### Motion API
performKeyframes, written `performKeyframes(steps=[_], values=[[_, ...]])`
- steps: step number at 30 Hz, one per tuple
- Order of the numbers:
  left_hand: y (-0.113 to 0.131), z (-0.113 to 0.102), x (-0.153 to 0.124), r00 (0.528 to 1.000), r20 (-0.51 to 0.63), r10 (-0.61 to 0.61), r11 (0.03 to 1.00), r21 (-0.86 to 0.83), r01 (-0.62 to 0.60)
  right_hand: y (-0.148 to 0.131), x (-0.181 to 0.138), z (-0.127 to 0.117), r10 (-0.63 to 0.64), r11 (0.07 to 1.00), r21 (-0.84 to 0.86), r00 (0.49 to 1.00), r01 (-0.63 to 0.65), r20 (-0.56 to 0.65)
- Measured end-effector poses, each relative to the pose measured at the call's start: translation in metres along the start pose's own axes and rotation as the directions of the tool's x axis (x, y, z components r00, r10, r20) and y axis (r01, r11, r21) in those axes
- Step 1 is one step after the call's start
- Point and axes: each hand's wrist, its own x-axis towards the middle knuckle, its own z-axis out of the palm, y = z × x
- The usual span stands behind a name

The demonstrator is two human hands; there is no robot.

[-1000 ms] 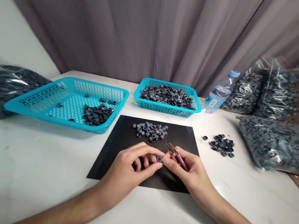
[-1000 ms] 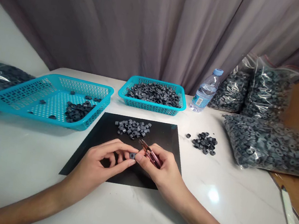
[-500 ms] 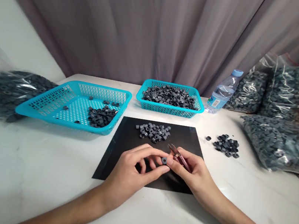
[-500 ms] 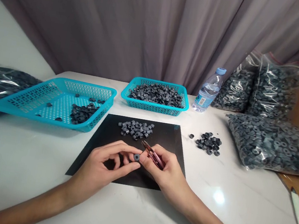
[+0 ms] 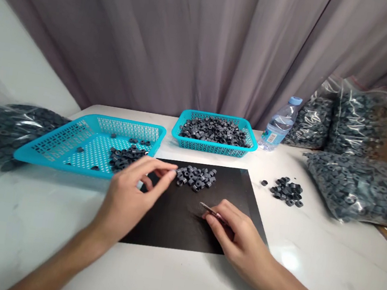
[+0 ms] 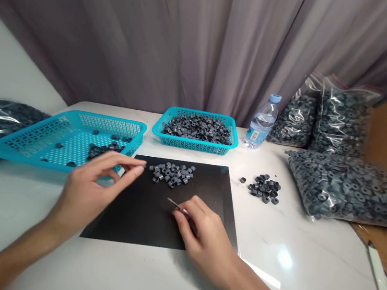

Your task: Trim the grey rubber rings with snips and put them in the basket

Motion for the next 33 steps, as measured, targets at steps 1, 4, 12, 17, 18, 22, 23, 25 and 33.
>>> performKeyframes(steps=[1,4,12,17,18,22,23,25,33], values=[[-0.003,-0.008,0.006,0.996,-0.057,0.067,0.987,0.153,-0.057,0.0,-0.001,0.001,-0.046,0.997,-0.068,0.999,0.047,0.017],[-0.011,-0.031,0.019,0.994,-0.109,0.013,0.873,0.486,0.042,0.001,-0.004,0.004,-0.117,0.97,-0.21,0.993,0.121,0.032],[-0.037,-0.071,0.04,0.907,-0.149,-0.394,0.669,0.631,0.394,0.018,0.01,-0.004,-0.202,0.912,-0.376,0.977,0.165,-0.061],[-0.043,-0.072,0.041,0.894,-0.078,-0.441,0.617,0.697,0.365,0.025,0.018,-0.01,-0.221,0.852,-0.488,0.975,0.188,-0.009],[-0.043,-0.071,0.041,0.894,-0.064,-0.444,0.597,0.723,0.348,0.025,0.019,-0.01,-0.216,0.84,-0.51,0.976,0.189,0.005],[-0.043,-0.067,0.037,0.892,-0.032,-0.451,0.547,0.78,0.304,0.023,0.018,-0.008,-0.201,0.798,-0.571,0.978,0.193,0.05],[-0.043,-0.066,0.037,0.892,-0.023,-0.452,0.543,0.786,0.296,0.024,0.018,-0.008,-0.197,0.792,-0.579,0.979,0.194,0.057],[-0.043,-0.065,0.037,0.89,-0.013,-0.456,0.54,0.791,0.289,0.024,0.018,-0.008,-0.193,0.788,-0.584,0.979,0.192,0.063],[-0.045,-0.061,0.039,0.886,0.002,-0.463,0.572,0.764,0.297,0.022,0.017,-0.011,-0.174,0.866,-0.469,0.984,0.175,0.047]])
